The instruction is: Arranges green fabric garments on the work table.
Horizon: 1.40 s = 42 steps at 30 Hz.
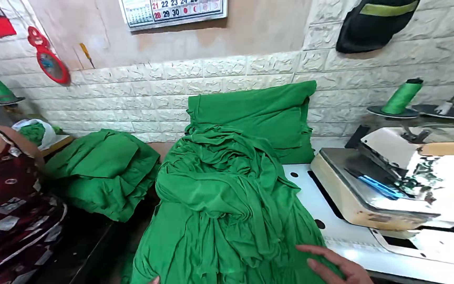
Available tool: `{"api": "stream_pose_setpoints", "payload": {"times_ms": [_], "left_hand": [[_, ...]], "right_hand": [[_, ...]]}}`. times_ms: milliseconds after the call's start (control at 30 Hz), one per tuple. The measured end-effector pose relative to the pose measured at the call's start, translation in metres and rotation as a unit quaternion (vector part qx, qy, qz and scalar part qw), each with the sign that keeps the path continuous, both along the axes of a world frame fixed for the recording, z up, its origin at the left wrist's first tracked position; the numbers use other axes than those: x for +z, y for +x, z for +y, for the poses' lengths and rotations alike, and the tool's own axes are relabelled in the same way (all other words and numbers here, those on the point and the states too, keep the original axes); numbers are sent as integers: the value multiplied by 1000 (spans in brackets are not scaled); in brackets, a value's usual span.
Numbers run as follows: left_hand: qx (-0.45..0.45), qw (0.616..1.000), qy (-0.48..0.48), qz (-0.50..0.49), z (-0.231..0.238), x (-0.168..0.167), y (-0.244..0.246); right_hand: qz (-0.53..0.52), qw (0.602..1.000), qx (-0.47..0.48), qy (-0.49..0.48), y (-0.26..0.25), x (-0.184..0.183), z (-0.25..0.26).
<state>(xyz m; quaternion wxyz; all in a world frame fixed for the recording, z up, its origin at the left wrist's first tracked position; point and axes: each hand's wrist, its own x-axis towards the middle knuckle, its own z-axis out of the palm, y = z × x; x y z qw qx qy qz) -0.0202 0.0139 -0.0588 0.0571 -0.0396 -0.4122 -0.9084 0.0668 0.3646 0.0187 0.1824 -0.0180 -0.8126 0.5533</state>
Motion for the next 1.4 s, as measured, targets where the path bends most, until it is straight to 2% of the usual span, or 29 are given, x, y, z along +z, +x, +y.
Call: {"api": "stream_pose_setpoints", "payload": {"times_ms": [133, 233, 267, 333, 367, 400, 433, 467, 500, 533, 567, 600, 633, 700, 733, 767, 800, 867, 933, 1000, 1067, 1133, 1200, 1333, 1400], "left_hand": [[77, 995, -49, 48, 1, 56, 3], [94, 987, -43, 126, 2, 103, 7], [127, 984, -33, 121, 7, 127, 11], [213, 975, -41, 51, 16, 187, 16], [215, 973, -62, 55, 10, 199, 10], [171, 974, -65, 133, -7, 188, -4], [84, 955, -46, 279, -27, 155, -34], [38, 932, -26, 359, -32, 136, -60], [18, 933, -9, 360, -22, 137, -72], [28, 948, 2, 317, -2, 157, -79], [20, 962, 22, 271, 17, 184, -95], [-9, 966, -53, 253, 26, 198, -116], [-48, 946, -196, 253, 28, 200, -139], [-61, 839, -498, 210, 38, 187, -173], [-66, 779, -599, 175, 46, 177, -188], [-75, 737, -658, 136, 55, 168, -201], [-88, 716, -685, 103, 59, 160, -211], [-104, 717, -685, 76, 57, 154, -221], [-102, 727, -674, 83, 51, 154, -223], [-97, 732, -668, 92, 50, 153, -222], [-91, 734, -666, 95, 50, 151, -223], [-80, 748, -650, 105, 47, 146, -222], [-56, 776, -614, 131, 41, 138, -221], [-33, 820, -545, 172, 37, 135, -218], [-26, 838, -516, 177, 36, 134, -219]], "right_hand": [[90, 987, -36, -124, 0, 23, -1], [161, 977, -23, -137, -3, 50, -1], [187, 972, -11, -138, -5, 59, 0], [240, 959, 11, -151, -13, 74, 6], [264, 954, 31, -142, -19, 78, 14], [265, 953, 50, -138, -24, 85, 21], [258, 952, 47, -155, -30, 98, 18], [253, 943, 27, -213, -38, 116, 6], [279, 903, 21, -326, -48, 129, -10], [304, 850, 5, -430, -64, 138, -21], [312, 834, 1, -454, -82, 141, -23], [308, 851, -3, -425, -100, 139, -20], [284, 884, -25, -371, -115, 134, -15], [225, 941, -79, -239, -134, 118, -11], [212, 961, -90, -155, -138, 107, -13], [209, 971, -92, -65, -138, 95, -18], [218, 972, -88, 19, -134, 84, -25], [281, 941, -64, 176, -122, 55, -42], [355, 875, -35, 327, -108, 25, -64], [368, 811, 39, 454, -95, 2, -83], [342, 771, 89, 529, -99, -16, -93], [348, 758, 56, 550, -118, -29, -96], [411, 740, 24, 532, -136, -28, -97], [494, 745, 60, 443, -140, 10, -94], [532, 753, 34, 385, -144, 36, -84]]}}
